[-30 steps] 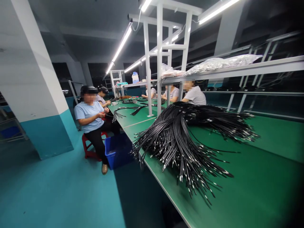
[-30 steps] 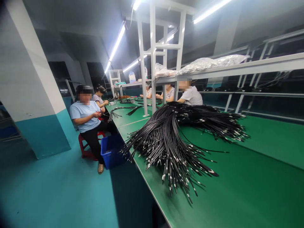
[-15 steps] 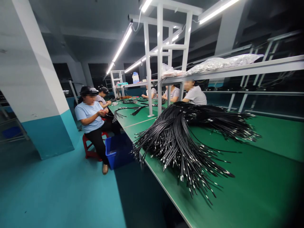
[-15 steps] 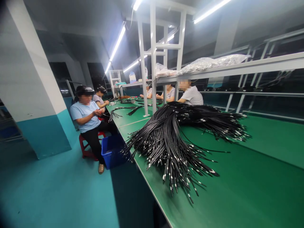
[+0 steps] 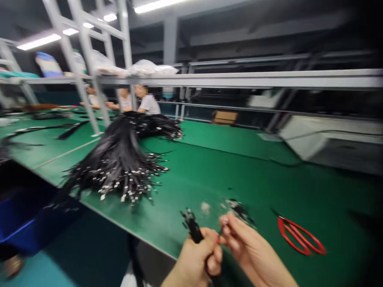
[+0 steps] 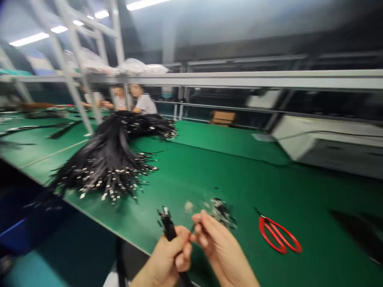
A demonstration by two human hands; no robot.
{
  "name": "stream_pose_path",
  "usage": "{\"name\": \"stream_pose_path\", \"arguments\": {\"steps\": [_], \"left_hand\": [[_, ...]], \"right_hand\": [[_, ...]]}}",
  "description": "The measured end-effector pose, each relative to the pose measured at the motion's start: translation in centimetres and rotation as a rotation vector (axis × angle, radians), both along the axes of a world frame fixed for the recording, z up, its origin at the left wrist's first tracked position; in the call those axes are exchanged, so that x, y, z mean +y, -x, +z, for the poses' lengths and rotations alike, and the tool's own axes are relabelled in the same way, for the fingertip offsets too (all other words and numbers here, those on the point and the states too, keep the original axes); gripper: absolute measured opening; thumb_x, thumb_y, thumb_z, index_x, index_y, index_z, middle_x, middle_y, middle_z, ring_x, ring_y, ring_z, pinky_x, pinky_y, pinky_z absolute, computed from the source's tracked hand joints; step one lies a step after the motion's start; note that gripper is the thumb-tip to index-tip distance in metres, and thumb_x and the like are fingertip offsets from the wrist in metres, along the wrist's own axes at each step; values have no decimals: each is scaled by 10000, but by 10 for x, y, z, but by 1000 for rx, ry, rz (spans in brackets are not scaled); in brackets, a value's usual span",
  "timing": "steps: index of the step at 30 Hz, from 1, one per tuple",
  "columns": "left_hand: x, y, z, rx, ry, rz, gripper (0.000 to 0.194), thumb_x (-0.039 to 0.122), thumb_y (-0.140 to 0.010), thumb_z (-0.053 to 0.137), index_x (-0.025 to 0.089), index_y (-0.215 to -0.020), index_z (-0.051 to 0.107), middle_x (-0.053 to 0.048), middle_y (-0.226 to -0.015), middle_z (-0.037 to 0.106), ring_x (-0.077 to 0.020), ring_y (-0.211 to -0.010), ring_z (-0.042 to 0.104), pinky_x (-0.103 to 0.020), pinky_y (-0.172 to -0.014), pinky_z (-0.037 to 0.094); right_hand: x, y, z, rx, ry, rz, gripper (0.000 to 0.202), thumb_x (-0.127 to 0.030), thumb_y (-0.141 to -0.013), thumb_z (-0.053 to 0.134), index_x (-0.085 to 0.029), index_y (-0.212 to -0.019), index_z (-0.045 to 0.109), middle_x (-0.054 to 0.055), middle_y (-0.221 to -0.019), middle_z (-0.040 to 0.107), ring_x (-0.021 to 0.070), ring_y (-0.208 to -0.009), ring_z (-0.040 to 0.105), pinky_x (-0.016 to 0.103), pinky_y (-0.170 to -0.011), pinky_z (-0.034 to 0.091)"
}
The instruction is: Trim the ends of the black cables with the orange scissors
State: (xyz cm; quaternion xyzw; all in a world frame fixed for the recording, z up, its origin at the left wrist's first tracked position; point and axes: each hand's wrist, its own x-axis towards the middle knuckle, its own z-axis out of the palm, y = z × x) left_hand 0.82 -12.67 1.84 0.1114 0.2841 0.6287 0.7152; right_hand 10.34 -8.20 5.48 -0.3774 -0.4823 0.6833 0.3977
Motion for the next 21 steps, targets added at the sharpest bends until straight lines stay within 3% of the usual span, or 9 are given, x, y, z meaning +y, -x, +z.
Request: {"name": "stream_pose_path", "arguments": {"steps": [2, 4, 8, 13, 18, 21], "left_hand": [[4, 0, -6, -19, -34, -35, 336, 392, -638, 756, 119, -670, 563, 54, -431, 491, 17, -302, 297, -132, -334, 175], [4, 2, -8, -9, -56, -49, 350, 402, -635, 756, 110, -695, 572, 49, -444, 507, 19, -300, 293, -135, -338, 168], [0, 2, -7, 16, -48, -28, 354, 402, -641, 752, 102, -698, 574, 51, -452, 506, 23, -301, 297, -131, -339, 162], [1, 2, -8, 34, -16, -24, 366, 406, -638, 753, 91, -732, 593, 56, -458, 497, 23, -313, 299, -130, -346, 173], [3, 2, -8, 43, -3, -1, 337, 387, -686, 722, 85, -760, 593, 52, -487, 501, 23, -333, 300, -129, -358, 180], [4, 2, -7, 58, 8, 7, 328, 378, -690, 721, 86, -757, 588, 51, -485, 504, 22, -332, 301, -131, -358, 175]], "right_hand": [[2, -11, 2, 27, 77, -29, 291, -393, -825, 563, -121, -902, 631, 13, -675, 561, 106, -595, 519, 269, -619, 470], [0, -10, 4, 72, 117, -29, 298, -408, -811, 575, -130, -895, 643, 9, -658, 549, 95, -588, 493, 231, -601, 438], [-6, -3, 9, 25, 54, -52, 323, -446, -823, 535, -146, -891, 636, 4, -657, 549, 83, -551, 449, 205, -547, 385], [-4, -6, 5, -210, -189, -130, 263, -421, -780, 591, -163, -821, 625, -7, -671, 548, 93, -551, 429, 213, -542, 369], [-1, -6, -4, -423, -550, -259, 216, -393, -804, 554, -192, -785, 634, 23, -765, 597, 160, -729, 528, 245, -669, 407], [5, -7, -9, -482, -547, -369, 249, -417, -820, 518, -189, -786, 612, 20, -719, 581, 158, -679, 530, 248, -631, 409]]}}
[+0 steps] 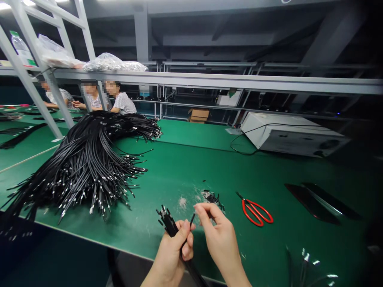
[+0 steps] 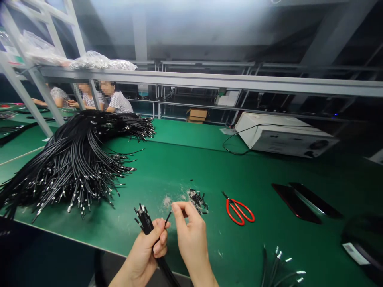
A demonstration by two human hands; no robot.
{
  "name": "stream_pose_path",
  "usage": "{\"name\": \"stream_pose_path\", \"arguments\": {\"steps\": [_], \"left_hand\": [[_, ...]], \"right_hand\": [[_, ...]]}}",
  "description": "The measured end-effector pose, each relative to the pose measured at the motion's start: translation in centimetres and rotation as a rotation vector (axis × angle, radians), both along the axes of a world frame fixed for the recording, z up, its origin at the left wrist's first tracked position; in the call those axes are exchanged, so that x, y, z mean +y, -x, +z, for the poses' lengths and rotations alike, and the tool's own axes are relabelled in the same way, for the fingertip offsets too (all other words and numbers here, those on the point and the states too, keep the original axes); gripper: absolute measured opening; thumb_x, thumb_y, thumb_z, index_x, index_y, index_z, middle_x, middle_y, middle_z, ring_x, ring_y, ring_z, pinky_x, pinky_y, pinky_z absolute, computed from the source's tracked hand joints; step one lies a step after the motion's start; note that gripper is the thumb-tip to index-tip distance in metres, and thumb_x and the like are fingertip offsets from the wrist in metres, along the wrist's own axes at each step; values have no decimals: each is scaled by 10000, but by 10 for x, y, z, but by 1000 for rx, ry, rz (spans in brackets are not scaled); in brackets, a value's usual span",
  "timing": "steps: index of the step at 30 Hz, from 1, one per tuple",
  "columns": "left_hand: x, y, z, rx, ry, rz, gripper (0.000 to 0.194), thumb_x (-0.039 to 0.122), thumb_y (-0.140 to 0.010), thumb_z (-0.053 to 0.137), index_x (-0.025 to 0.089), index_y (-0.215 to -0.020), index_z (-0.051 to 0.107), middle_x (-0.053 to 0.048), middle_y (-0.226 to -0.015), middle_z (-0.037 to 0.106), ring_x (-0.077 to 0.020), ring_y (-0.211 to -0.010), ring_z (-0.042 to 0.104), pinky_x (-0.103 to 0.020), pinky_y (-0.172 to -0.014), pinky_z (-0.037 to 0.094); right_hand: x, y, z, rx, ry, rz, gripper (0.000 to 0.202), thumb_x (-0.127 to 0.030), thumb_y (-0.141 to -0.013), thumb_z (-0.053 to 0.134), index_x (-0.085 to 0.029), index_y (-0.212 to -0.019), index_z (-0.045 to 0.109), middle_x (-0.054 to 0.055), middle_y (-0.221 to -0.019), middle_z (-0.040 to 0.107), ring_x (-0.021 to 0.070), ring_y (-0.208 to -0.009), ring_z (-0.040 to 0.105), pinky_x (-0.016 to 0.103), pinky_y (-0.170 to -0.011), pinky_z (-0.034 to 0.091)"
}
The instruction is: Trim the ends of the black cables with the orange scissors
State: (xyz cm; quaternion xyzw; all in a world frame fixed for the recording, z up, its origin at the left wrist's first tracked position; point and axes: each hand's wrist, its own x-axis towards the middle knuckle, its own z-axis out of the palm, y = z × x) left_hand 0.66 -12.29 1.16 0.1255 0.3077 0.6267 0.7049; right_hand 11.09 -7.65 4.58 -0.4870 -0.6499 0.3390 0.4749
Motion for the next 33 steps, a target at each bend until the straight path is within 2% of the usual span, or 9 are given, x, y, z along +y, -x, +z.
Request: {"name": "stream_pose_path", "arguments": {"steps": [3, 10, 14, 16, 19, 21, 24, 27, 33], "left_hand": [[0, 0, 1, -1, 17, 6, 330, 375, -679, 731, 89, -754, 584, 51, -484, 510, 24, -327, 301, -132, -358, 173], [1, 0, -4, 21, 28, 21, 354, 385, -631, 763, 99, -719, 573, 57, -456, 501, 23, -307, 289, -134, -343, 162], [1, -1, -5, 42, 13, 10, 369, 401, -619, 764, 100, -713, 573, 58, -451, 497, 23, -300, 276, -134, -335, 163], [1, -1, -4, 59, 19, 22, 367, 403, -625, 759, 101, -724, 576, 57, -460, 504, 22, -310, 288, -129, -338, 179], [3, -3, -6, 133, 47, 88, 377, 411, -602, 768, 107, -700, 570, 50, -457, 523, 13, -311, 322, -124, -334, 213], [5, -6, -8, 226, 61, 136, 399, 439, -574, 772, 112, -662, 561, 37, -437, 538, -5, -289, 349, -135, -314, 233], [7, -9, -11, 325, 72, 182, 416, 468, -565, 762, 113, -623, 555, 20, -411, 554, -25, -265, 375, -144, -291, 251], [7, -11, -11, 320, 88, 202, 415, 469, -569, 758, 114, -610, 547, 24, -390, 547, -24, -263, 376, -137, -285, 255], [6, -10, -8, 291, 101, 219, 410, 459, -566, 764, 114, -634, 553, 32, -398, 548, -21, -270, 374, -132, -292, 260]], "right_hand": [[9, -6, -2, 87, 59, -86, 299, -456, -821, 501, -175, -871, 591, 0, -658, 538, 134, -572, 487, 241, -555, 396], [6, -4, 1, 110, 210, 181, 310, -460, -834, 489, -167, -871, 583, 2, -721, 549, 108, -566, 478, 230, -558, 400], [3, 1, 2, 88, 211, 189, 309, -470, -800, 537, -172, -721, 554, -13, -652, 515, 113, -567, 445, 228, -542, 377], [5, 0, 0, -42, 118, 139, 307, -466, -820, 511, -184, -705, 555, -3, -649, 535, 134, -595, 464, 245, -572, 364], [10, -2, -5, -357, -197, 62, 272, -412, -851, 491, -205, -681, 540, 16, -675, 565, 164, -661, 491, 277, -649, 340], [14, -2, -7, -549, -401, 70, 266, -349, -875, 464, -203, -659, 515, 20, -660, 551, 160, -648, 480, 289, -668, 324], [18, -4, -6, -708, -562, 155, 254, -253, -904, 402, -193, -679, 505, 27, -664, 532, 152, -637, 465, 294, -664, 321], [23, -10, -4, -693, -637, 248, 191, -198, -899, 399, -191, -744, 510, 36, -709, 547, 164, -702, 485, 311, -710, 344], [28, -26, -7, -505, -571, 80, 76, -223, -875, 472, -202, -826, 525, 38, -793, 593, 175, -771, 523, 328, -739, 392]]}}
